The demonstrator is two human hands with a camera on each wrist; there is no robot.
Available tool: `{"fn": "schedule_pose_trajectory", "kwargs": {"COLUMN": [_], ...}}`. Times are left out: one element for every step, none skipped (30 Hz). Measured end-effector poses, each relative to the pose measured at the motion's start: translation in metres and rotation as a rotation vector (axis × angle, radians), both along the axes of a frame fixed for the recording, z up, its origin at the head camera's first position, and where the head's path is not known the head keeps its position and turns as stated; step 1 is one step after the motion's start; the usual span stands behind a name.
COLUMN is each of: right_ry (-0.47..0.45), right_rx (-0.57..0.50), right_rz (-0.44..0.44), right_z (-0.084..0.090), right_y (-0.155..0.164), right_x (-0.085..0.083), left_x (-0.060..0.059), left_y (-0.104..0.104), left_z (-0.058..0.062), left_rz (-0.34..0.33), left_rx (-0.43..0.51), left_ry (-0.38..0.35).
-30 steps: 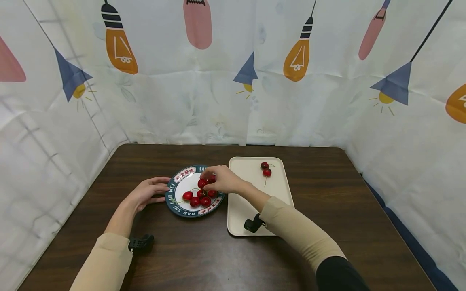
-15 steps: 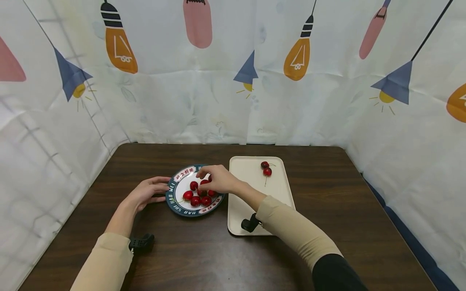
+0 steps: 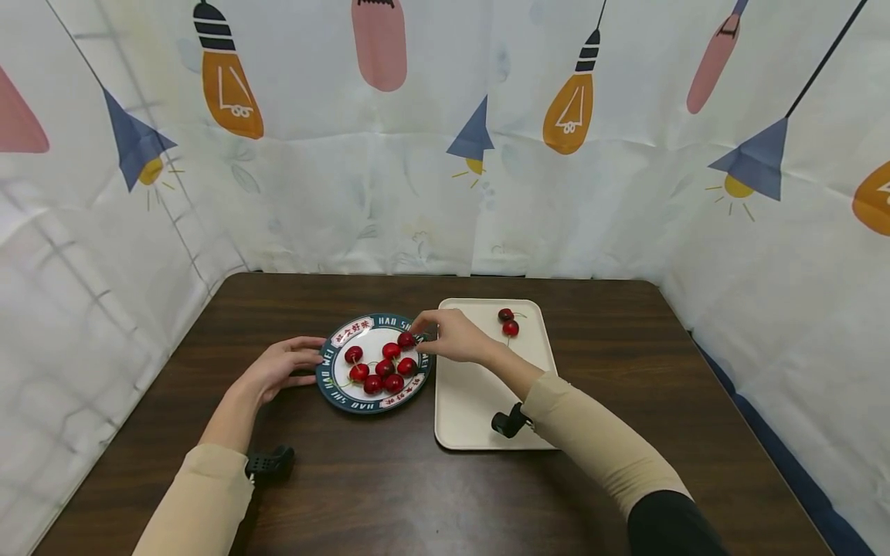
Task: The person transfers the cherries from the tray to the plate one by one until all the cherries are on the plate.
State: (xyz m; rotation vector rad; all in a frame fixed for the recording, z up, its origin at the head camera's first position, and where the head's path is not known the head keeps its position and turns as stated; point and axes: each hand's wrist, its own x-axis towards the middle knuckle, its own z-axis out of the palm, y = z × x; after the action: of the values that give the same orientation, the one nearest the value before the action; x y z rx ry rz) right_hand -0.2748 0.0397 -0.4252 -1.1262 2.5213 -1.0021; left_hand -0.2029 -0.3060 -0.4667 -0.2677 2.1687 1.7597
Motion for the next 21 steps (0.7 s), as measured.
{"fn": "schedule_pose_trajectory", "kwargs": {"right_ry": [0.001,0.004,0.003,0.002,0.001,-0.002,-0.001,-0.003,-0.004,-0.003,-0.003,-0.005,-0.006,-0.005,-0.001,0.002,0.009,0.018,0.028,0.037,0.043], "right_rx": [-0.002,-0.002,-0.005,-0.006,-0.005,-0.007,-0.007,-0.009,-0.012,-0.013,-0.019,-0.026,-0.029,-0.032,-0.034,-0.037,-0.037,-0.036,-0.036,-0.040,-0.045], "right_rz": [-0.008,-0.018,-0.029,-0.041,-0.053,-0.066,-0.076,-0.087,-0.097,-0.108,-0.116,-0.126,-0.135,-0.144,-0.152,-0.160,-0.169,-0.176,-0.182,-0.186,-0.190], "right_z": [0.000,0.000,-0.001,-0.001,-0.002,-0.002,-0.002,-0.002,-0.003,-0.003,-0.003,-0.003,-0.004,-0.004,-0.004,-0.004,-0.005,-0.005,-0.005,-0.005,-0.005], "right_y": [0.005,0.010,0.015,0.020,0.025,0.030,0.035,0.040,0.045,0.050,0.055,0.060,0.064,0.069,0.074,0.078,0.082,0.086,0.090,0.094,0.097], "right_x": [-0.001,-0.002,-0.003,-0.004,-0.005,-0.006,-0.007,-0.008,-0.009,-0.010,-0.011,-0.012,-0.012,-0.013,-0.014,-0.014,-0.014,-0.014,-0.015,-0.015,-0.015], "left_x": [0.000,0.000,0.000,0.000,0.000,0.000,0.000,0.000,0.000,0.000,-0.001,-0.001,-0.001,-0.001,-0.001,-0.001,-0.001,-0.001,-0.001,-0.001,-0.001], "left_y": [0.000,0.000,0.000,0.000,0.000,0.000,0.000,0.000,0.000,0.000,0.000,0.000,0.000,-0.001,-0.001,-0.001,-0.001,-0.001,-0.001,-0.001,-0.001], "left_z": [0.000,0.000,0.000,0.000,0.000,0.000,0.001,0.001,0.001,0.001,0.000,0.000,0.000,0.000,0.000,0.000,-0.001,-0.001,-0.001,-0.001,-0.001], "left_rz": [0.000,0.000,-0.001,-0.001,-0.001,0.000,0.001,0.000,0.000,0.000,0.000,0.000,0.000,-0.001,0.000,0.001,0.002,0.001,0.001,0.000,0.000], "left_rx": [0.001,0.003,0.004,0.005,0.006,0.006,0.004,0.003,0.002,0.001,0.003,0.004,0.006,0.010,0.013,0.015,0.017,0.017,0.018,0.019,0.018], "left_ry": [0.000,0.001,0.001,0.002,0.002,0.003,0.003,0.004,0.005,0.005,0.005,0.005,0.005,0.005,0.005,0.004,0.003,0.003,0.002,0.002,0.003]}}
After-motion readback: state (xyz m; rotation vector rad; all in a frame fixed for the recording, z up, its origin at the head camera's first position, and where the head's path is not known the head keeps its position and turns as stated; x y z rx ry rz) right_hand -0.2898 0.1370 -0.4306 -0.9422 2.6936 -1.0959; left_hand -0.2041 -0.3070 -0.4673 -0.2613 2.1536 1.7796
